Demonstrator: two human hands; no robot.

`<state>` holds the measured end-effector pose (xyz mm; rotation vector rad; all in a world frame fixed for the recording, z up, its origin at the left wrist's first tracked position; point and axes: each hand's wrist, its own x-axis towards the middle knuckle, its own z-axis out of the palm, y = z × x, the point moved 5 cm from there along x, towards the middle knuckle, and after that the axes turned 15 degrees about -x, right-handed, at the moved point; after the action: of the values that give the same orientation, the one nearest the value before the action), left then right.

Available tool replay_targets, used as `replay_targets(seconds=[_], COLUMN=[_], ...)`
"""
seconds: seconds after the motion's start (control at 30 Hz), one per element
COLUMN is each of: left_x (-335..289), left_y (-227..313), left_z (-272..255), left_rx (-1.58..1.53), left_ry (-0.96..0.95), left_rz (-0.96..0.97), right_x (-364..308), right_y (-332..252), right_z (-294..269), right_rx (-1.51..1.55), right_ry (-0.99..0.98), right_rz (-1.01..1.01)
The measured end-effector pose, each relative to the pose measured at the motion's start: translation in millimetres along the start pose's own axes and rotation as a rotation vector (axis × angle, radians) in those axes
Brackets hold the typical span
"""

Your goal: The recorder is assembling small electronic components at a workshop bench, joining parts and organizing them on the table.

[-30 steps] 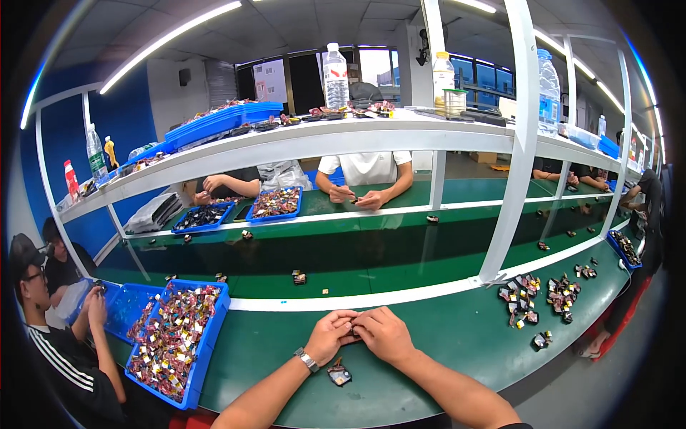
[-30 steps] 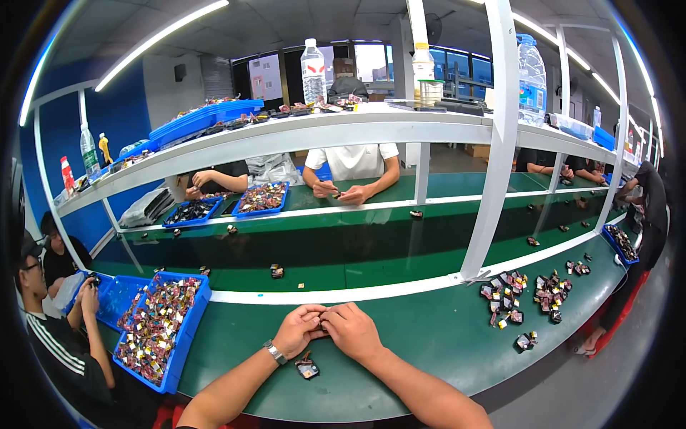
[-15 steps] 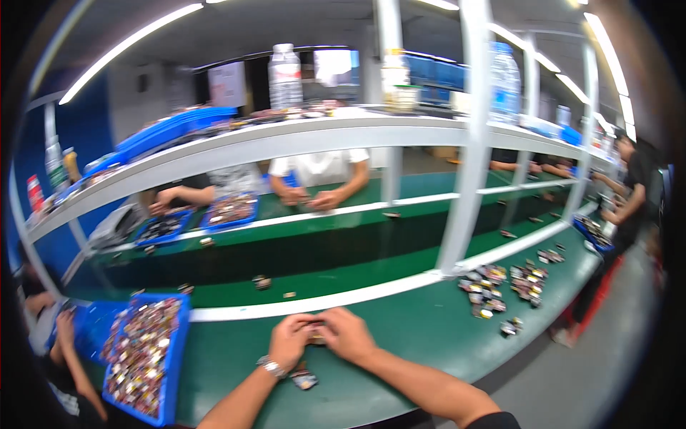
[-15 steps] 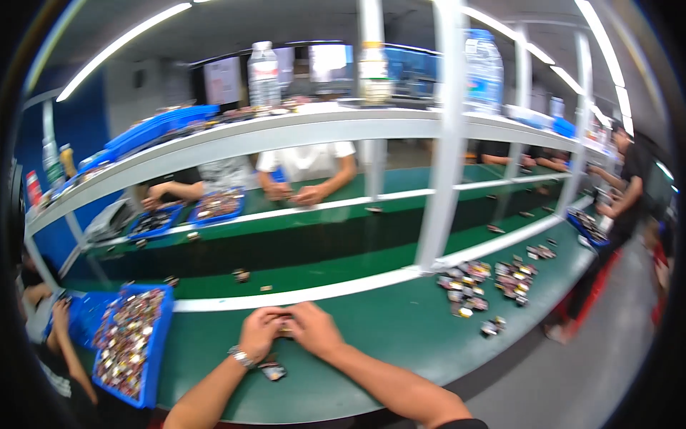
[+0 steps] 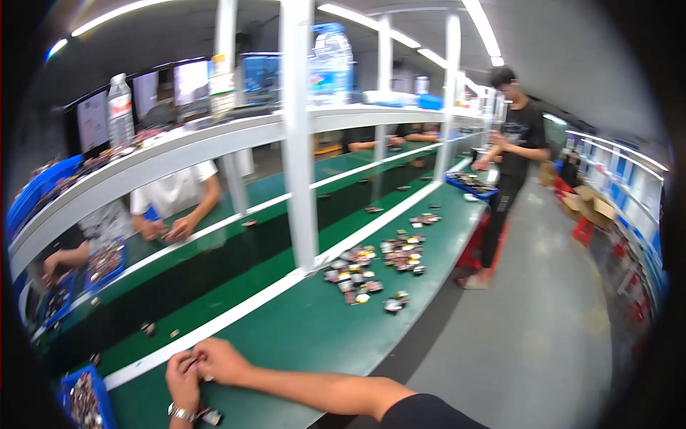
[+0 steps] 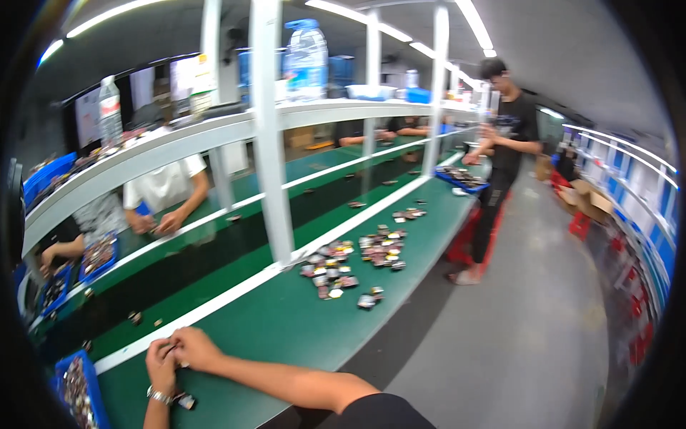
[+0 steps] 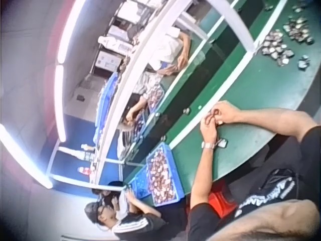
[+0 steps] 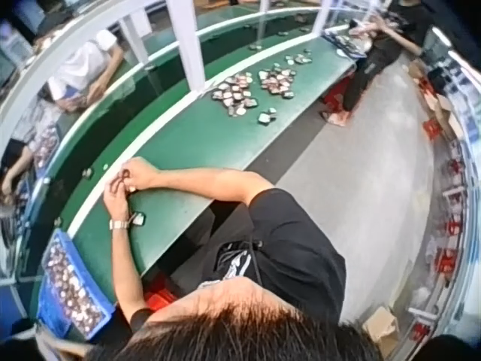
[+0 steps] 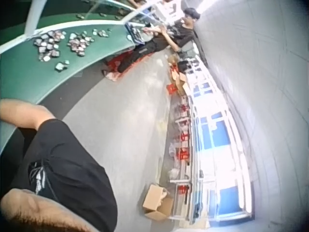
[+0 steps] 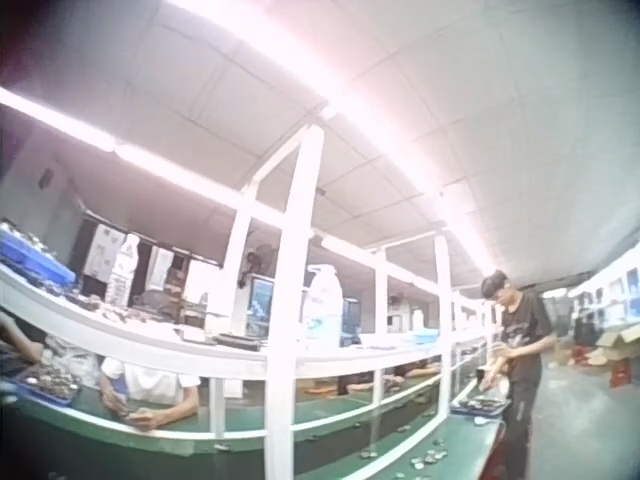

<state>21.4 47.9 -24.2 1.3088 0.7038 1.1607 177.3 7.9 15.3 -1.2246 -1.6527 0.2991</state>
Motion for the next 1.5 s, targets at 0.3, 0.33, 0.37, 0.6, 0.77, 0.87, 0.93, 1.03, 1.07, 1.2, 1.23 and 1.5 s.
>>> replay_targets(seconds=[0.3,0.33,0.37,0.6,0.77,0.87,0.93,1.03,1.07,1.2,1.23,1.5], left_x=[-81,-117,-152,-227,-242,-239,-235,-227,-226,-227,-229,-234], left_y=[142,144,127,-177,-397,-398,-389,-382,-379,-360,-352,-254], left_z=[86,100,117,266,219,227,232,226,225,203,192,97], left_rx=[0.421,0.428,0.528,0.288,0.381,0.388,0.387,0.392,0.389,0.39,0.395,0.475], left_ry=[-0.115,-0.238,-0.34,-0.888,-0.445,-0.449,-0.455,-0.447,-0.448,-0.463,-0.464,-0.487], left_rz=[0.53,0.559,0.632,0.212,0.218,0.122,0.072,0.007,-0.015,-0.109,-0.138,-0.4], right_x=[25,30,39,50,73,71,70,73,72,65,64,112], right_y=[116,122,117,170,151,148,119,83,75,38,33,53], right_z=[-102,-95,-99,-125,-100,-100,-112,-97,-89,-40,-22,79], right_rx=[-0.248,-0.163,-0.304,-0.357,-0.436,-0.443,-0.726,-0.6,-0.576,-0.526,-0.502,-0.654], right_ry=[0.264,0.268,0.334,0.39,0.387,0.319,0.553,0.484,0.443,0.206,0.143,-0.054], right_rz=[0.535,0.613,0.461,0.556,0.435,0.454,0.135,0.066,-0.016,-0.178,-0.192,0.194])
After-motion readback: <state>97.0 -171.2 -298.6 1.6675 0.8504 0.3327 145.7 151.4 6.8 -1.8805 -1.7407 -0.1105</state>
